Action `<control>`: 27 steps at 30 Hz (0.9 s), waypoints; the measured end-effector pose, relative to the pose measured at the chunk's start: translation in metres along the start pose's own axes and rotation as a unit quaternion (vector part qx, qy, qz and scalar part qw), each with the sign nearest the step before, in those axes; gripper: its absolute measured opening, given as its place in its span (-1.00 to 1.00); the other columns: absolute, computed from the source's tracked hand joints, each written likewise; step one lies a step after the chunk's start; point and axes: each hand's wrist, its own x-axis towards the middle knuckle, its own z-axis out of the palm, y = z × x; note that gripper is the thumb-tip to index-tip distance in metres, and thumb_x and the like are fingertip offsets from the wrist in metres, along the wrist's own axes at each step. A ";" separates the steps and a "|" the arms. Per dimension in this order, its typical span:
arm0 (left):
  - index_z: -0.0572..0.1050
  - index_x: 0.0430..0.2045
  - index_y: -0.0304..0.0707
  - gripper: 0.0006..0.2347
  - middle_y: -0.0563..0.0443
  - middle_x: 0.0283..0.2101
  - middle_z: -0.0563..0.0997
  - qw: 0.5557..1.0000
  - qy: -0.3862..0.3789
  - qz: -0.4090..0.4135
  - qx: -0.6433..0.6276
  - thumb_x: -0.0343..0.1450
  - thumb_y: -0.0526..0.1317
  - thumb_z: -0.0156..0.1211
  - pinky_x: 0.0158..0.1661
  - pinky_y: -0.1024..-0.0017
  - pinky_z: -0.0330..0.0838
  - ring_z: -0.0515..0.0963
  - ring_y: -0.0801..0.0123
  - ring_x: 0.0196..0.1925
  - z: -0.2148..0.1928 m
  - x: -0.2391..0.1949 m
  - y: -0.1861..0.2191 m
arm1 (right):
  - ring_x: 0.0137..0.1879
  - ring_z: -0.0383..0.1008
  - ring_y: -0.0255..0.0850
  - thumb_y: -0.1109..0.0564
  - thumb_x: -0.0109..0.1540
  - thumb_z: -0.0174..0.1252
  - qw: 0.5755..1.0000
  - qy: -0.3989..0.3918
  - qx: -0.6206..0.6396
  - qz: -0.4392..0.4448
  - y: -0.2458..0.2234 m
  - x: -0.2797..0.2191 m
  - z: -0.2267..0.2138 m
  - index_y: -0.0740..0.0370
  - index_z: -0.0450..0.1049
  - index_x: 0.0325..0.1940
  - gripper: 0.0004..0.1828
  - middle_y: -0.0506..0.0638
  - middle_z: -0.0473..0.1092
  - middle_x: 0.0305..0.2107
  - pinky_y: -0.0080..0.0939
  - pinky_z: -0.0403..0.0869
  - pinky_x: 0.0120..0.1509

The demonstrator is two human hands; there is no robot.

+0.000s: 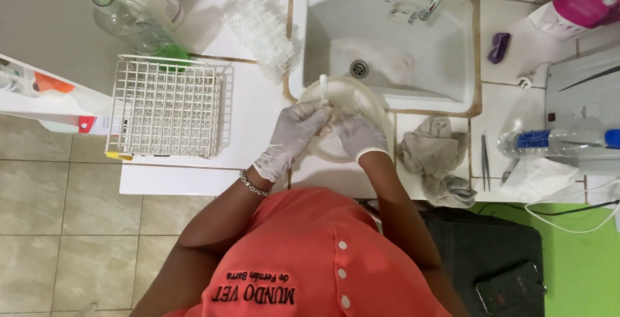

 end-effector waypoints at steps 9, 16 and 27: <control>0.65 -0.17 -0.34 -0.79 -0.09 -0.61 0.61 0.999 0.022 -0.008 0.026 0.36 -0.28 0.34 -0.48 0.57 0.62 0.60 0.51 -0.59 0.001 -0.010 0.005 | -0.01 0.59 -0.04 0.17 0.25 0.35 0.813 0.292 0.418 -0.283 0.012 -0.071 -0.046 0.18 0.51 -0.10 -0.81 0.09 0.56 -0.26 0.02 0.56 0.07; 0.67 -0.19 -0.32 -0.76 -0.10 -0.55 0.66 0.997 0.047 0.006 0.064 0.28 -0.32 0.37 -0.45 0.54 0.61 0.59 0.56 -0.55 0.013 -0.014 0.012 | -0.18 0.59 -0.14 0.20 0.12 0.50 0.747 0.395 0.461 -0.269 -0.010 -0.045 -0.023 0.15 0.55 -0.19 -0.74 0.01 0.55 -0.36 -0.05 0.56 0.01; 0.69 -0.23 -0.27 -0.75 -0.13 -0.47 0.70 0.993 0.056 0.021 0.101 0.23 -0.31 0.39 -0.39 0.42 0.66 0.64 0.48 -0.49 0.016 -0.001 0.019 | -0.28 0.59 -0.12 0.19 0.00 0.56 0.746 0.445 0.452 -0.201 -0.034 -0.056 -0.044 0.05 0.60 -0.28 -0.71 -0.07 0.54 -0.44 -0.09 0.56 -0.13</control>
